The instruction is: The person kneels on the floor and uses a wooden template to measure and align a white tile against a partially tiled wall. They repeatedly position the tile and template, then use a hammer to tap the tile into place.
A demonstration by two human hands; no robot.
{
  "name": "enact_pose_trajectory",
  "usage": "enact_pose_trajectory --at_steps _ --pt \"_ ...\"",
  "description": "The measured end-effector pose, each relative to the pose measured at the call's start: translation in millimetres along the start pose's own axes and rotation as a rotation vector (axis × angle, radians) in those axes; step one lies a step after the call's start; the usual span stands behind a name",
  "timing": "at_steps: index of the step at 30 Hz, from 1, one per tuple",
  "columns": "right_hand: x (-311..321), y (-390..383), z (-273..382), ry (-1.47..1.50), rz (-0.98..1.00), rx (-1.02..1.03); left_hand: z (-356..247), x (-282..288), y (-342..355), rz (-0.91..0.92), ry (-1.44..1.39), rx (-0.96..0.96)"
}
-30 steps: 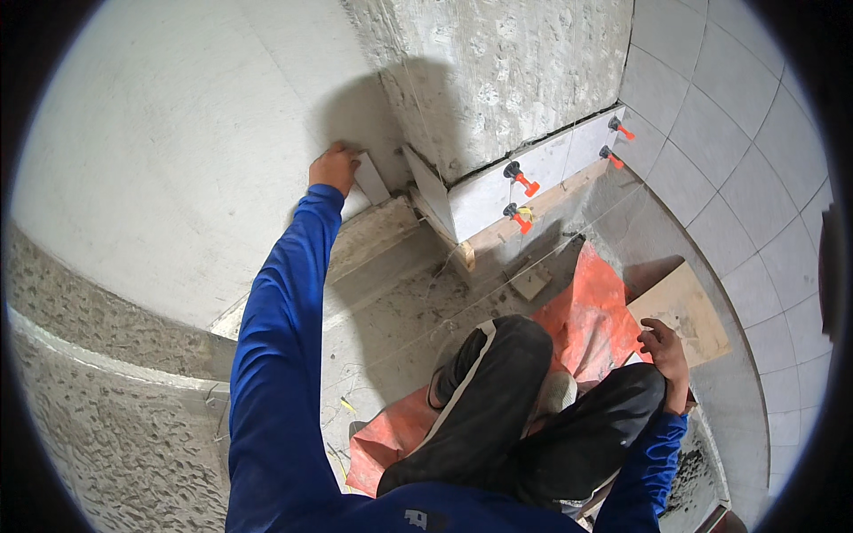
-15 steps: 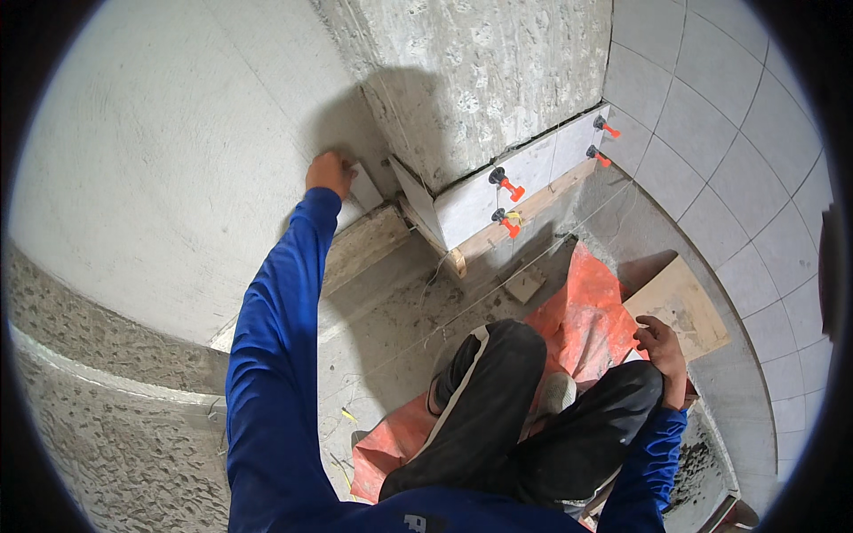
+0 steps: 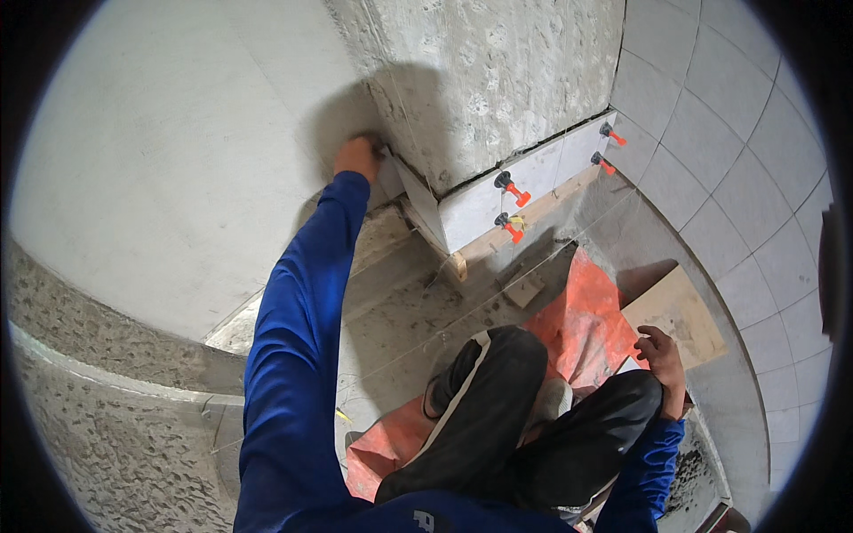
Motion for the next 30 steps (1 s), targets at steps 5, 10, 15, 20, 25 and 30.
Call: enact_pose_trajectory --at_steps 5,10,15,20,25,30 --pt "-2.3 1.4 2.0 0.021 -0.004 -0.01 9.2 -6.7 3.7 -0.025 0.01 0.013" --pt "-3.1 2.8 2.8 0.053 0.009 -0.002 8.1 -1.3 3.2 -0.013 -0.078 0.026" --pt "-8.3 7.5 0.1 0.012 0.026 -0.037 3.9 4.1 -12.6 -0.066 0.05 -0.013" --pt "-12.6 10.8 -2.4 0.03 0.085 -0.029 -6.7 -4.1 -14.5 0.082 0.157 -0.061" --pt "-6.9 8.3 -13.8 0.019 0.074 -0.076 -19.2 4.9 -22.9 0.019 0.072 -0.109" --pt "4.2 7.3 -31.4 -0.064 0.04 -0.149 -14.1 4.1 -17.8 -0.027 -0.041 -0.077"
Point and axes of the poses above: each hand's wrist, its own y-axis towards the middle knuckle, its own x-axis out of the back of the hand, z = x × y, the point moved 8 cm from there along y, towards the middle knuckle, and after that the axes turned 6 degrees about -z, right-handed, at the moved point
